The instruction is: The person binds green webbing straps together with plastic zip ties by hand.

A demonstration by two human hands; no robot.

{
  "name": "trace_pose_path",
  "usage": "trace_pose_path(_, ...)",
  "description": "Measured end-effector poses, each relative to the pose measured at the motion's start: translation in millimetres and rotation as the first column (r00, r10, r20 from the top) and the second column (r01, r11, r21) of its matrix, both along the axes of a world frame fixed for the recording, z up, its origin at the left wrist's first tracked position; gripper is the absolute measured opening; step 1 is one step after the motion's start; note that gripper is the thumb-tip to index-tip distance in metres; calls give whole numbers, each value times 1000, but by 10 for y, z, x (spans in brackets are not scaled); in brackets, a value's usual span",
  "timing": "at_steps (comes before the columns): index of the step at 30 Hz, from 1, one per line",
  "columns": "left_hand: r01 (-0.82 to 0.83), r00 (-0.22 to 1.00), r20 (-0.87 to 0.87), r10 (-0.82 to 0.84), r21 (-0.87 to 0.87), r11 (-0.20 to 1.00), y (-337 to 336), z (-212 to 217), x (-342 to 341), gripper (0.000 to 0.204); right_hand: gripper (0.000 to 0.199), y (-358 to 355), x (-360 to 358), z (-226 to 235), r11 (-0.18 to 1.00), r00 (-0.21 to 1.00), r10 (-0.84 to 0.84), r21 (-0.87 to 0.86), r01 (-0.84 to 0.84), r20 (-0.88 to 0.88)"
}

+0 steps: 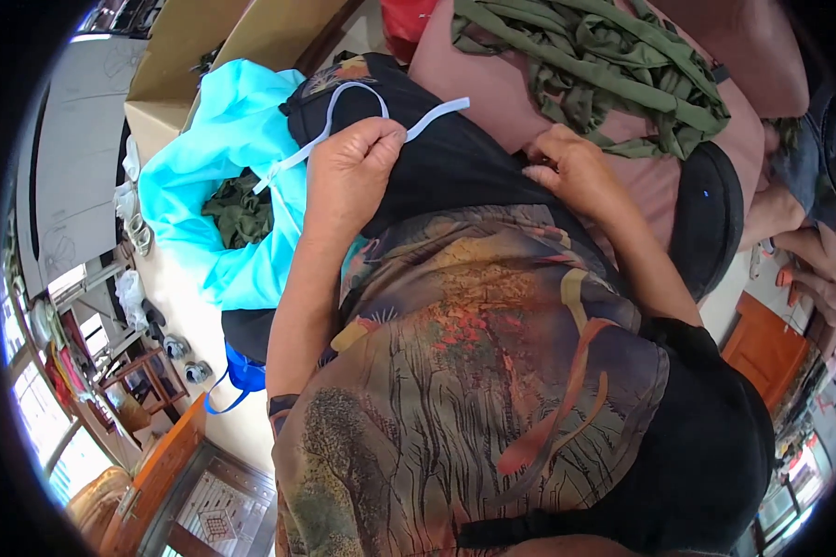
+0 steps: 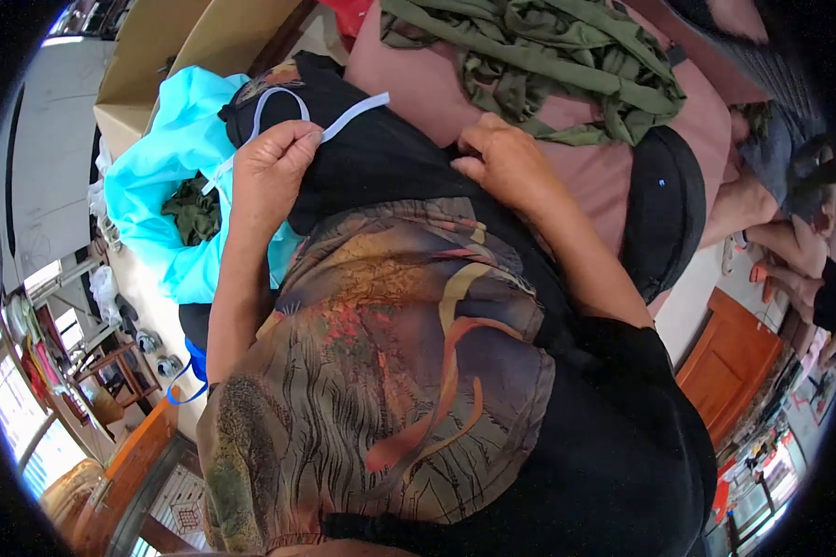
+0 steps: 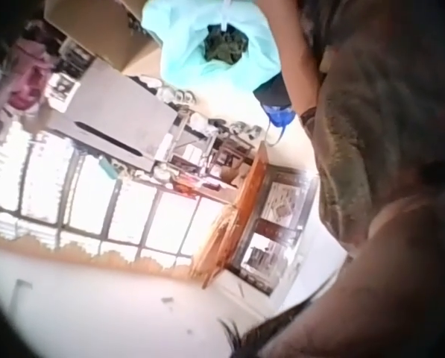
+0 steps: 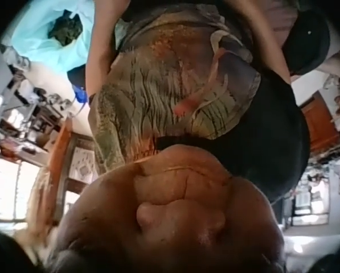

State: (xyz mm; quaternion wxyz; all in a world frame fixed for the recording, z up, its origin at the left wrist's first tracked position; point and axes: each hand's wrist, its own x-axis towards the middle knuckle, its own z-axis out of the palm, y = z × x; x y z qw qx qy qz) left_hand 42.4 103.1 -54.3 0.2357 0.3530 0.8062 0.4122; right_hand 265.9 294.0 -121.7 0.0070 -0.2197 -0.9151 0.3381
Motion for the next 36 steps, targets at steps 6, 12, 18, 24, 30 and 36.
trace_pose_path(6, -89, 979, -191, 64, -127, 988, -314, 31, -163, 10, 28, -172, 69, -99, 989, 999, -1, 150, 7, -40)
trace_pose_path(12, -93, 952, -303, 52, -124, 988, -386, 60, -174, 11, 36, -228, -23, -110, 950, 976, -212, 225, 218, -53)
trace_pose_path(18, -13, 955, -294, -38, -170, 985, -385, 1, -119, 9, 41, -243, -106, -45, 930, 917, -362, 2, 367, 169)
trace_pose_path(24, 41, 802, -590, -96, -105, 994, -263, 56, -39, 13, 30, -239, -70, -151, 964, 963, -265, 47, 263, 56)
trace_pose_path(30, 264, 693, -679, -245, -77, 961, -111, 38, 10, 16, 14, -205, -34, -80, 969, 973, -227, -89, 231, 49)
trace_pose_path(36, 399, 724, -603, -334, -29, 917, -53, -108, 0, 15, 9, -60, -135, 109, 908, 910, -297, -380, 175, -289)
